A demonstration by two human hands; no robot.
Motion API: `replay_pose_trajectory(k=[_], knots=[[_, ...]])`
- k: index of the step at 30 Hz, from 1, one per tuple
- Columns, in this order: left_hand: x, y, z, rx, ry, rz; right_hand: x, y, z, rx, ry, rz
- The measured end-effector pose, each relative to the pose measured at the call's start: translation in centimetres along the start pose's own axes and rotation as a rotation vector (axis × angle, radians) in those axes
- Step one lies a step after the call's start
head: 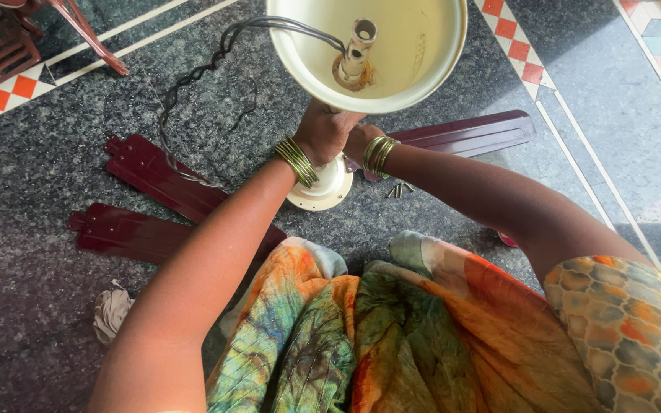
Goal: The person wipes a maroon fan blade with a cloth, then attaches it to the fan motor housing using a screwdriver and screws. The person repeats this process for a second fan blade.
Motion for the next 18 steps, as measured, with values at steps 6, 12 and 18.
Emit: replay_pose_trajectory(k=[6,12,18], knots=[[0.0,1.1,-0.9,-0.183,-0.052,-0.058,0.8,0.4,2.7,0.299,0.380,-0.042],[0.1,2.0,-1.1,-0.240,-0.060,-0.172,2.5,2.2,1.3,-0.093,-0.010,-0.252],[-0.1,1.5,-0.7,-0.091,-0.037,-0.045,2.4,1.1,2.1,-0.115,-0.043,-0.184]])
Point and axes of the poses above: each hand's wrist, its own x-axis away from the middle knuckle, its own z-axis out of the back of the hand, y = z × x, the point moved 9 cm from there along -x, towards the middle knuckle, and after that the axes turned 1 degree about -z, right-handed, at the moved point
